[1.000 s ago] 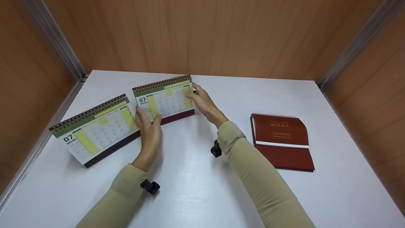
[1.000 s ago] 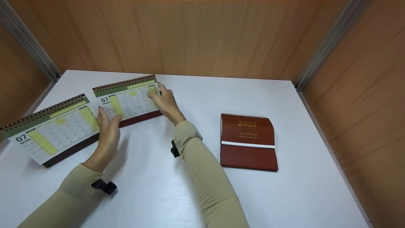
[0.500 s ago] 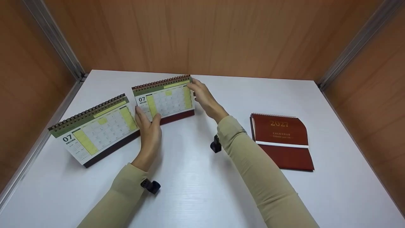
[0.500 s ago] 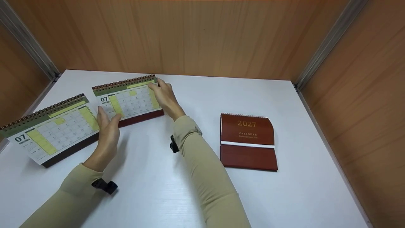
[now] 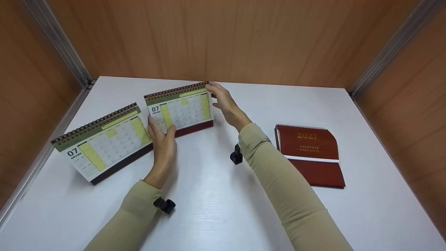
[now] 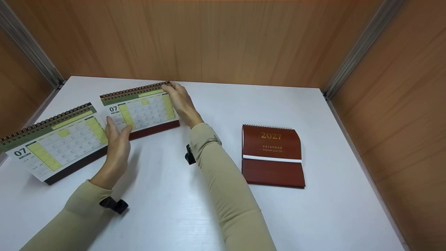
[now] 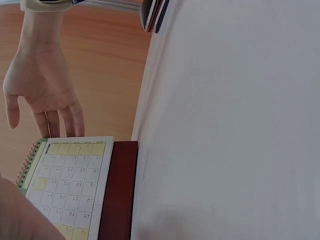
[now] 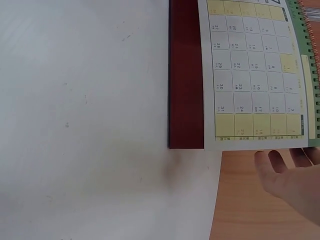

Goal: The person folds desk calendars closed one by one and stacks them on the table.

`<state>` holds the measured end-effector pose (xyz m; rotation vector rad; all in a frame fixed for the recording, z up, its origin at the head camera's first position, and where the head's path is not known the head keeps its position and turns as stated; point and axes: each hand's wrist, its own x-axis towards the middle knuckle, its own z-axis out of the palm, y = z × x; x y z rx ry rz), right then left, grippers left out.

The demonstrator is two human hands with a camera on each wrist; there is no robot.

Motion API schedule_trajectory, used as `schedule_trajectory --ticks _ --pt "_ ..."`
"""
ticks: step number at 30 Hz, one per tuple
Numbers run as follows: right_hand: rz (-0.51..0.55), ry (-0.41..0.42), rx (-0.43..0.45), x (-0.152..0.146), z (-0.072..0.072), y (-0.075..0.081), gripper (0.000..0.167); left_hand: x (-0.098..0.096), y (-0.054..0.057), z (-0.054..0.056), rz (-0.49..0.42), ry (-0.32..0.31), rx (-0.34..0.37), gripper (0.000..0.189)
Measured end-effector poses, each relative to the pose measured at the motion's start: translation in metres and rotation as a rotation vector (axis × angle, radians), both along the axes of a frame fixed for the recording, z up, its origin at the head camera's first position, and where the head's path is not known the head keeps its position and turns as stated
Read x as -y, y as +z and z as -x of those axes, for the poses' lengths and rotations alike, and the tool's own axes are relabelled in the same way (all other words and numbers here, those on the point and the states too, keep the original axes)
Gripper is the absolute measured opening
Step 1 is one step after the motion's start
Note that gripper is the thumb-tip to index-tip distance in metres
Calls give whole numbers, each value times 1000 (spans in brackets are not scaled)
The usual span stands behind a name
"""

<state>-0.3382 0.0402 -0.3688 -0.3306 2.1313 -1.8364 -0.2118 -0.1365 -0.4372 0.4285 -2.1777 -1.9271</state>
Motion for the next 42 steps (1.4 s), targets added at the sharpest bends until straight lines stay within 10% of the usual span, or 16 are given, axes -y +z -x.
schedule_trajectory --ticks 42 --pt "263 -106 21 3 9 7 57 5 -2 -1 16 -4 -25 81"
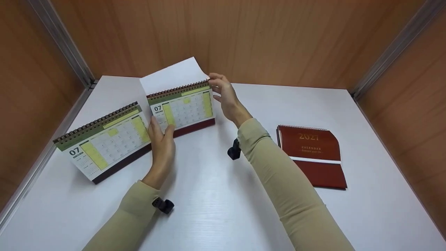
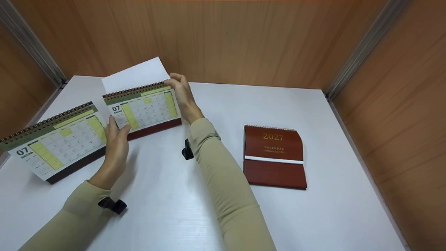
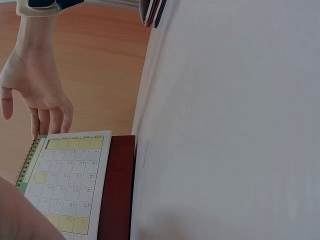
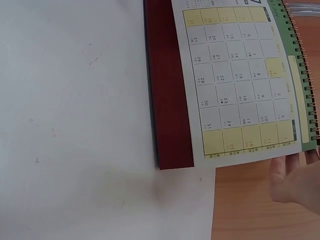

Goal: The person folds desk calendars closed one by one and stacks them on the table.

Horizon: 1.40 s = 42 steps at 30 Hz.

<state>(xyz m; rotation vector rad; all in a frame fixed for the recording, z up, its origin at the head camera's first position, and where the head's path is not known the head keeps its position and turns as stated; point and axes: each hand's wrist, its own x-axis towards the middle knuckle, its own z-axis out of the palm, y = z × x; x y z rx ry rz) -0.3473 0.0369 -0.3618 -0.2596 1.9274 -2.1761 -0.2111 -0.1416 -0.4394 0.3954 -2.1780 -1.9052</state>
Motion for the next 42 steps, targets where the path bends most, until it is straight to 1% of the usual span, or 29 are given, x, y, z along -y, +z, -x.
schedule_trajectory --ticks 5,9,12,17,20,26,34,36,42 --pt "36 0 21 -2 1 2 65 -1 0 0 11 -4 -2 81" --pt "23 18 7 -5 1 4 67 -1 0 2 15 0 -7 82" --pt "-13 41 -23 -7 1 7 66 -1 0 1 13 -4 -8 81" --pt "-117 76 -71 -11 -1 9 62 1 0 -1 -4 -13 -7 78" --pt "-136 84 -78 -12 -2 10 60 2 0 -1 -15 -14 -16 75" --pt "-98 94 -74 -14 -1 10 57 2 -1 -1 -23 -20 -19 73" --pt "3 108 -62 -22 0 7 50 4 -1 0 -17 -19 -14 73" --pt "6 115 -74 -24 0 6 50 5 -1 0 -10 -18 -9 73" --pt "-14 140 -125 -30 -2 2 52 8 0 0 -30 -37 7 71"
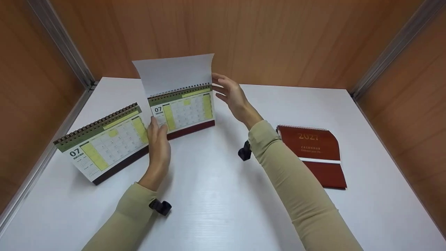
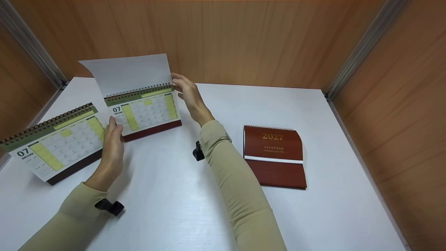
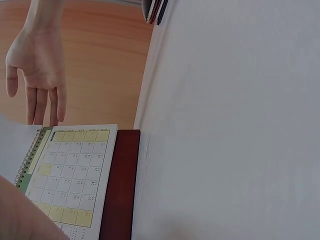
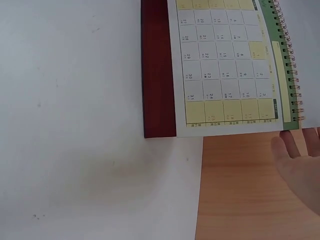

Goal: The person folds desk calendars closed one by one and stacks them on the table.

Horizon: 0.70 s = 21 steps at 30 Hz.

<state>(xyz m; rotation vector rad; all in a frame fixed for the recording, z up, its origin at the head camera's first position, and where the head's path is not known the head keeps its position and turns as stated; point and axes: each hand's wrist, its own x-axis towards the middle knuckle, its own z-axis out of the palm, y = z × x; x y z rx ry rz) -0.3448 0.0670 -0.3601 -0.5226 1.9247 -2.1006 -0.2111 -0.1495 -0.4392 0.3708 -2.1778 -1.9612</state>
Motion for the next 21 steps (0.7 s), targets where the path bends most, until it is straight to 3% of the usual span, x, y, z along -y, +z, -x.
schedule_trajectory --ticks 21 --pt "-36 -10 -11 -4 -5 -7 55 14 2 -6 -11 -56 16 66"
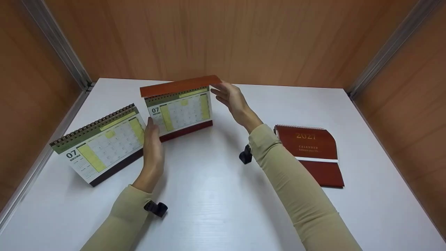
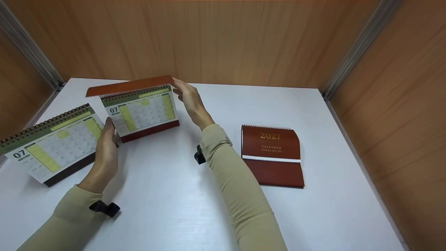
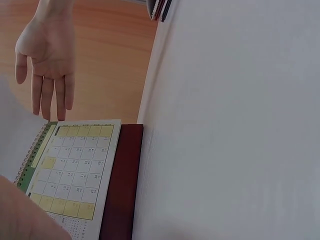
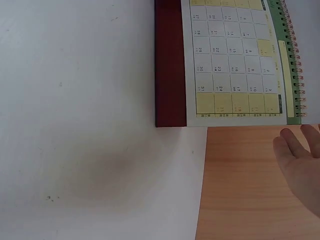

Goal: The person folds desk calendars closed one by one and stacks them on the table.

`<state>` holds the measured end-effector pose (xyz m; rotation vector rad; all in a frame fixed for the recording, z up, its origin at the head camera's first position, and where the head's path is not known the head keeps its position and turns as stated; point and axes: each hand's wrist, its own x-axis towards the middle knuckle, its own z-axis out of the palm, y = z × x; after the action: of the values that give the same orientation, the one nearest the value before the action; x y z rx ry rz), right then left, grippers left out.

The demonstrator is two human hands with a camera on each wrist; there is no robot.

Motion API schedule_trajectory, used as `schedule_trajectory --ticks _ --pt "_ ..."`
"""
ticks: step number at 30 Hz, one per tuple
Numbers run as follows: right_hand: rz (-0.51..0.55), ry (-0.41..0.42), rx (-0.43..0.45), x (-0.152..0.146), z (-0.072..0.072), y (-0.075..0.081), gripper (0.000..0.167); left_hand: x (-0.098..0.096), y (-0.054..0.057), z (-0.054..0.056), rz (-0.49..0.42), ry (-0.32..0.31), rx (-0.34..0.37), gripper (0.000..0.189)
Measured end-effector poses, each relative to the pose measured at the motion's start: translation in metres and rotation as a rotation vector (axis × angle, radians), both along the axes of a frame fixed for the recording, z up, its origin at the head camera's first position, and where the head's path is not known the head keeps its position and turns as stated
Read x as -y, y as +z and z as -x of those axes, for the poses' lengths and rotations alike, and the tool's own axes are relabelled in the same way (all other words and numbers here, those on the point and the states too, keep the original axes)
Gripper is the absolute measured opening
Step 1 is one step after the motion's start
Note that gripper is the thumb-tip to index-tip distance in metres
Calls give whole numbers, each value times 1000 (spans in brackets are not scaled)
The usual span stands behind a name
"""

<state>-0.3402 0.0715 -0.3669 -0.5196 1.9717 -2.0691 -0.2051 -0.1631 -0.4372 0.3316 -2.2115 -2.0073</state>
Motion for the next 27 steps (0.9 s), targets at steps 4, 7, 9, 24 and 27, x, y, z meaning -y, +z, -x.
schedule_trajectory --ticks 4,7,9,24,27 --pt "11 -12 9 -1 -1 -2 54 2 1 0 -22 -12 -7 65" --pt "16 -17 8 -1 -1 -3 54 3 1 -1 -36 -10 -8 64" --pt "9 -10 2 -1 -2 -4 55 3 2 -1 -56 -2 -10 64" --pt "-17 24 -13 1 -6 -19 57 5 2 1 -168 -16 -70 66" --pt "-18 29 -16 1 -5 -20 56 5 2 1 -168 -24 -70 67"
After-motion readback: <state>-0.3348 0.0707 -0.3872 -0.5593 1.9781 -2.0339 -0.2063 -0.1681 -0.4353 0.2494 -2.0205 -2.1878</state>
